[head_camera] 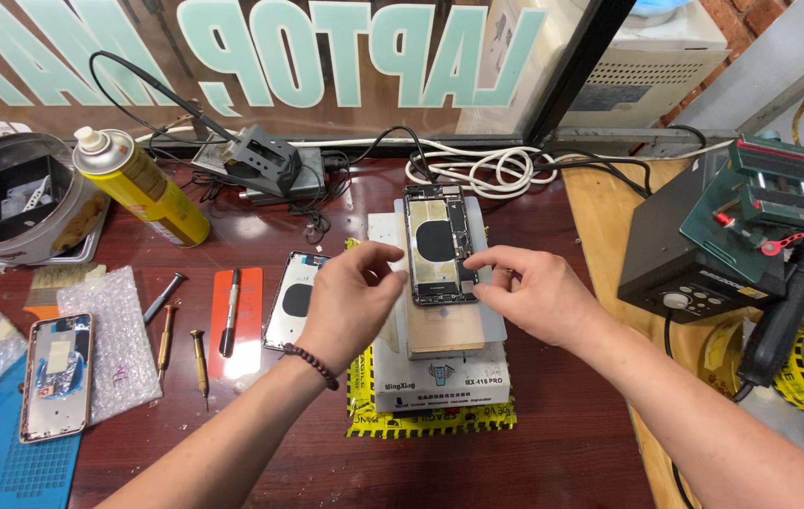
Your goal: The person disassembles a smartphone, removes a small internal component, cleans it with a spray and a toothbrush, then reinserts it and continues adjusting internal parts with a screwdriver and a plastic spudger. The work is performed on a cluttered workbench with multiple tools and phone parts visible.
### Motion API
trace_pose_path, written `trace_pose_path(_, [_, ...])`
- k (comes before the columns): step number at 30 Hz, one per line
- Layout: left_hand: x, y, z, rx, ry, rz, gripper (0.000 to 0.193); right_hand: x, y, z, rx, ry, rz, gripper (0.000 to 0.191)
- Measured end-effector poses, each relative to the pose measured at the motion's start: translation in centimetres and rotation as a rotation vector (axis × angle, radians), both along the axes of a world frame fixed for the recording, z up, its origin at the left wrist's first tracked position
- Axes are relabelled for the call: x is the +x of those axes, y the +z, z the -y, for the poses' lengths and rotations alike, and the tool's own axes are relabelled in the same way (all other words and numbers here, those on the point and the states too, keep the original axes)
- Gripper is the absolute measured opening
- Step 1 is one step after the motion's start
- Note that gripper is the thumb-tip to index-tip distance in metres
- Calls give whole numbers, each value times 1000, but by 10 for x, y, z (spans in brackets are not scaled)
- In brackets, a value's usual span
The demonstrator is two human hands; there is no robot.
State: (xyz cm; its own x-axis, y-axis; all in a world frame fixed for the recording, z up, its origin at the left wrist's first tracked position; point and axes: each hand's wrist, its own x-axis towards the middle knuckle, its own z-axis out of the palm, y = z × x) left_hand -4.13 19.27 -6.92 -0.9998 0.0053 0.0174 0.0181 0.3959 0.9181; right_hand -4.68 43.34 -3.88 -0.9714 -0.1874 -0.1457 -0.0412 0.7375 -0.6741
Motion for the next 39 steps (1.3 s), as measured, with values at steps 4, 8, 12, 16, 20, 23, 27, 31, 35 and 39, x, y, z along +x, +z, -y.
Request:
trace_pose_path(4, [11, 13, -18, -126, -121, 23, 37, 1, 2, 8, -5, 159, -114, 38])
trace_pose_path(8, [12, 16, -29, -288, -145, -13, 42, -1, 3, 7, 30, 122, -105, 36])
trace_pose_path(12, [11, 15, -34, -392, -144, -51, 40, 2, 4, 2, 36, 71, -17, 34])
trace_pose_path(16, [10, 15, -36, -406, -152, -17, 35, 10, 2, 1, 13, 57, 5, 35])
trace_pose_path(20, [12, 17, -37, -442, -165, -6, 33, 16, 3, 0, 18, 33, 18, 34])
trace_pose_path(23, [12, 18, -38, -447, -167, -5, 32, 18, 4, -2, 11, 14, 23, 35])
trace_pose_path(27, [9, 17, -39, -438, -176, -4, 35, 16, 4, -4, -7, -3, 10, 35])
trace_pose_path(31, [7, 16, -39, -433, -180, 13, 35, 16, 0, -6, 2, -17, 51, 35])
trace_pose_path(35, [5, 14, -38, -428, -189, 10, 35, 16, -5, -8, 3, -27, 43, 34])
trace_pose_path(39, [3, 12, -37, -422, -196, 37, 34, 10, -8, -9, 1, -49, -30, 35])
